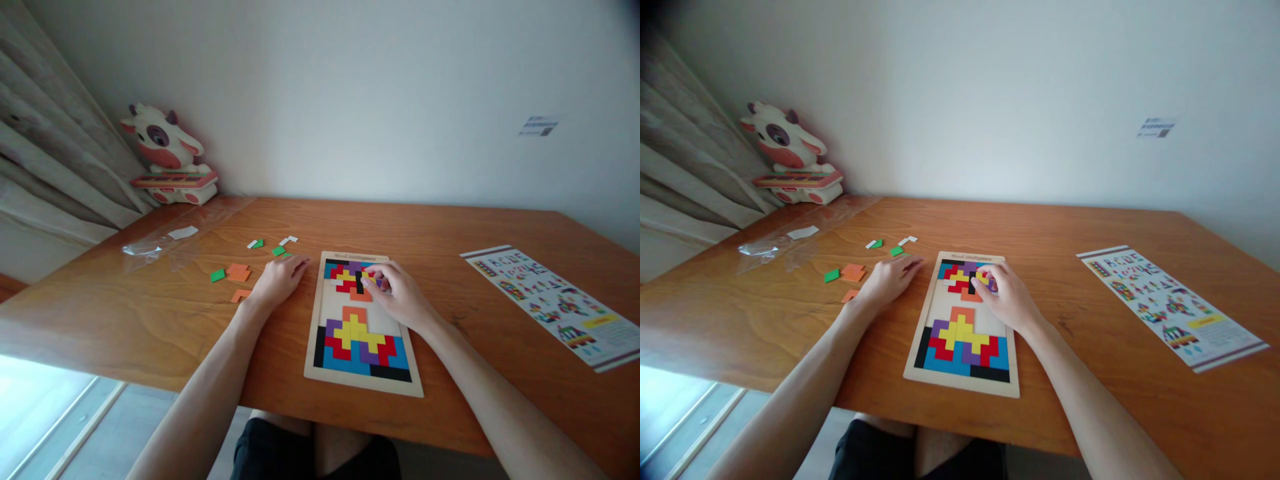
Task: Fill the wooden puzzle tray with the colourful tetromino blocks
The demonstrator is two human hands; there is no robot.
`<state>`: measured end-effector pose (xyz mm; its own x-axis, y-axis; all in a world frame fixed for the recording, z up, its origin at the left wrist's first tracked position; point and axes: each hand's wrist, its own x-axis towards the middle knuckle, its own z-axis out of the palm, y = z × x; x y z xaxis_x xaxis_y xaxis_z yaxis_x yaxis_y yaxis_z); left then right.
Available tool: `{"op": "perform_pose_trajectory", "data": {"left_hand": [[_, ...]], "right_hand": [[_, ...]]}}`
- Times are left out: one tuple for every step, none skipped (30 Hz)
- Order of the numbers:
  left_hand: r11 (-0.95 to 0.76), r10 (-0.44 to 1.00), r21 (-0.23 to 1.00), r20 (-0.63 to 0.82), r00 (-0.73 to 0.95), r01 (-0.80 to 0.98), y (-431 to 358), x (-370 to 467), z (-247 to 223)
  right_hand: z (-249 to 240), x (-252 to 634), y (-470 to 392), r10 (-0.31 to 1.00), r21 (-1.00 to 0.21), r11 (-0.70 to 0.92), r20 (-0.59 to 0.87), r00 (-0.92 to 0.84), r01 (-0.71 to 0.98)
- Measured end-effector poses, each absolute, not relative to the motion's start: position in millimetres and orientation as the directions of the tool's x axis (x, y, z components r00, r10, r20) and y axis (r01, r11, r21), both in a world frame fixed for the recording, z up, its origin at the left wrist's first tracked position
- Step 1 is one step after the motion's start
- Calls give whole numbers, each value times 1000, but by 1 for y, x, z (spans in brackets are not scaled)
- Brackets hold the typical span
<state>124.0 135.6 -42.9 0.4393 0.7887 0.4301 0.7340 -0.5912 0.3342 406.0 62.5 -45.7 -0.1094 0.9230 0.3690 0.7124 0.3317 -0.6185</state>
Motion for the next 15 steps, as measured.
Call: {"op": "perform_pose_trajectory", "data": {"left_hand": [[-594,783,312,438,443,741,135,123,-43],[-599,775,285,440,453,748,135,123,-42],[-605,768,260,442,464,753,134,123,-41],[-607,763,247,447,467,755,132,124,-40],[-607,761,254,457,460,753,130,125,-40],[-608,761,281,473,444,742,128,127,-39],[-614,759,324,493,426,720,125,129,-38],[-631,750,365,513,418,684,122,131,-37],[-659,733,394,528,429,641,120,133,-36],[-696,706,405,538,461,593,117,135,-35],[-738,669,399,543,508,545,115,136,-34],[-777,626,379,540,562,502,113,137,-33],[-812,583,353,531,615,465,112,138,-32],[-840,542,323,522,658,435,111,137,-32],[-862,506,293,514,693,413,111,137,-31]], "right_hand": [[-46,406,62,924,-618,329,365,-110,714],[-46,406,62,926,-618,328,360,-113,715],[-45,406,62,927,-617,326,355,-116,716],[-45,406,62,928,-618,327,352,-120,715],[-45,406,62,929,-618,327,350,-122,715],[-45,406,62,929,-620,327,347,-124,714],[-45,406,63,930,-621,325,347,-122,713],[-46,407,63,931,-624,323,347,-118,712],[-46,407,63,930,-626,321,349,-113,711],[-46,407,63,929,-627,323,352,-112,709],[-46,407,64,927,-628,328,358,-111,706],[-47,408,64,924,-628,333,365,-113,704],[-47,408,64,922,-627,339,370,-114,701],[-46,408,64,921,-627,342,373,-115,700],[-46,408,64,920,-627,343,374,-115,699]]}}
